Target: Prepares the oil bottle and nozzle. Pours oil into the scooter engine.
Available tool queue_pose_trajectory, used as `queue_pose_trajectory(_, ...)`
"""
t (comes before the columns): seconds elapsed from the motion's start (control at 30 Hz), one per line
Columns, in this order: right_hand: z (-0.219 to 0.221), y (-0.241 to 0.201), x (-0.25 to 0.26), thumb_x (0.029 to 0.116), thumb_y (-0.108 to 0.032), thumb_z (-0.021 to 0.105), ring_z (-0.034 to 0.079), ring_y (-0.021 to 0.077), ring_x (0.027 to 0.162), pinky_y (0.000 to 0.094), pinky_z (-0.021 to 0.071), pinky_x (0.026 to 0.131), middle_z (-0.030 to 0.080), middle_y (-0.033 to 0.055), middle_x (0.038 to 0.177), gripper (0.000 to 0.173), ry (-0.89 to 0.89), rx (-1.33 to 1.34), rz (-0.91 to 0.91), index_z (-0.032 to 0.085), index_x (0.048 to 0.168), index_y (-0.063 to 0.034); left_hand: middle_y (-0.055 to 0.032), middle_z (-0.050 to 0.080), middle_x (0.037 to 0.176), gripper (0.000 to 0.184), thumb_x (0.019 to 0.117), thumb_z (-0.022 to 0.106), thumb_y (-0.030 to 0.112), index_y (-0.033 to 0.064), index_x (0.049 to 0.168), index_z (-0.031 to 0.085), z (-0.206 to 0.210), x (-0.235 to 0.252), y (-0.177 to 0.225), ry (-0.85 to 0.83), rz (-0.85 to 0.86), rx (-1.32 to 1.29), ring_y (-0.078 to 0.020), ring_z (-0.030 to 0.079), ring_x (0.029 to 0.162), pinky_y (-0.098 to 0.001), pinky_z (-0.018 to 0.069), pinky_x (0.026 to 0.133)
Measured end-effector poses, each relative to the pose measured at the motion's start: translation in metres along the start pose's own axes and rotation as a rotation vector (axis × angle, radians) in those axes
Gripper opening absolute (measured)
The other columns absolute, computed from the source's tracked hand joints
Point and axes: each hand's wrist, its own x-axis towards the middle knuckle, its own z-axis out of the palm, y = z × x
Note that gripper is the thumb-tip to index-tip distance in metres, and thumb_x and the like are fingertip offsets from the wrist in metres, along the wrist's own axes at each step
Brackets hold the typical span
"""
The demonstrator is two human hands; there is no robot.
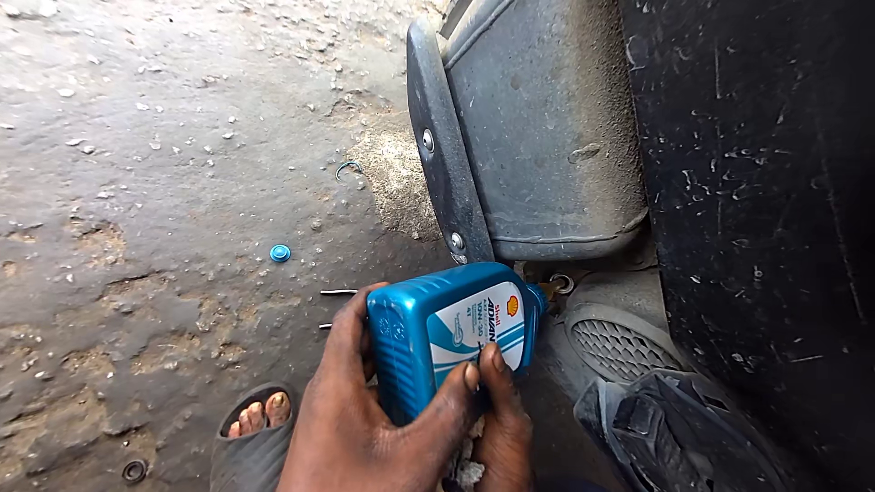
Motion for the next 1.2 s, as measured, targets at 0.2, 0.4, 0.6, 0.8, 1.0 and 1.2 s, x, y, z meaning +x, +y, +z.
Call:
queue_pose_trajectory(0.2,-0.0001,0.0008,0.0011,0.0885,-0.029,0.079,0.075,0.0157,0.090,0.0333,0.0630,0.081,0.075,0.0121,0.095,0.031,-0.008,-0.005,-0.002,0.068,0.106,-0.0048,-0.0065,0.069,0.116,0.084,0.0812,0.086,0.026,0.0016,0.146,0.040,-0.0003,0.0007,0.0000,0.002,0.000,0.004,-0.0156,0.074,0.090,-0.0296,0.0668,0.069)
queue_pose_trajectory(0.4,0.0006,0.0006,0.0015,0.0878,-0.028,0.079,0.075,0.0154,0.087,0.0330,0.0631,0.080,0.075,0.0114,0.092,0.030,-0.015,0.008,0.005,0.068,0.103,-0.0048,-0.0069,0.069,0.116,0.085,0.0810,0.086,0.026,0.0003,0.146,0.038,-0.0003,0.0011,-0.0007,0.002,0.005,-0.002,-0.0157,0.074,0.091,-0.0297,0.0666,0.071)
queue_pose_trajectory(0.6,0.0003,0.0009,0.0020,0.0890,-0.028,0.078,0.075,0.0152,0.087,0.0327,0.0631,0.081,0.075,0.0113,0.093,0.029,-0.002,-0.008,-0.003,0.068,0.103,-0.0051,-0.0071,0.068,0.116,0.085,0.0806,0.086,0.026,0.0000,0.146,0.039,0.0012,0.0010,0.0008,0.017,-0.012,0.008,-0.0162,0.074,0.090,-0.0300,0.0664,0.071)
queue_pose_trajectory(0.8,0.0008,0.0006,0.0018,0.0910,-0.028,0.076,0.075,0.0154,0.088,0.0334,0.0632,0.081,0.075,0.0117,0.093,0.028,0.000,-0.011,-0.004,0.068,0.105,-0.0047,-0.0063,0.069,0.115,0.084,0.0806,0.086,0.026,0.0009,0.146,0.039,0.0009,0.0007,0.0004,0.013,-0.002,0.011,-0.0155,0.074,0.090,-0.0297,0.0664,0.070)
queue_pose_trajectory(1.0,-0.0006,0.0002,0.0027,0.0917,-0.028,0.075,0.075,0.0151,0.088,0.0333,0.0629,0.081,0.074,0.0116,0.093,0.028,0.015,-0.054,-0.011,0.067,0.105,-0.0048,-0.0047,0.069,0.114,0.083,0.0812,0.086,0.030,0.0025,0.145,0.041,0.0001,0.0006,-0.0005,0.006,0.008,0.025,-0.0140,0.074,0.090,-0.0286,0.0663,0.070)
queue_pose_trajectory(1.2,-0.0002,0.0005,0.0019,0.0921,-0.027,0.074,0.075,0.0152,0.088,0.0334,0.0629,0.081,0.074,0.0118,0.093,0.028,0.036,-0.061,-0.018,0.067,0.106,-0.0046,-0.0054,0.070,0.114,0.084,0.0811,0.086,0.028,0.0016,0.146,0.040,0.0003,0.0006,-0.0006,0.008,0.014,0.023,-0.0144,0.074,0.091,-0.0286,0.0663,0.071)
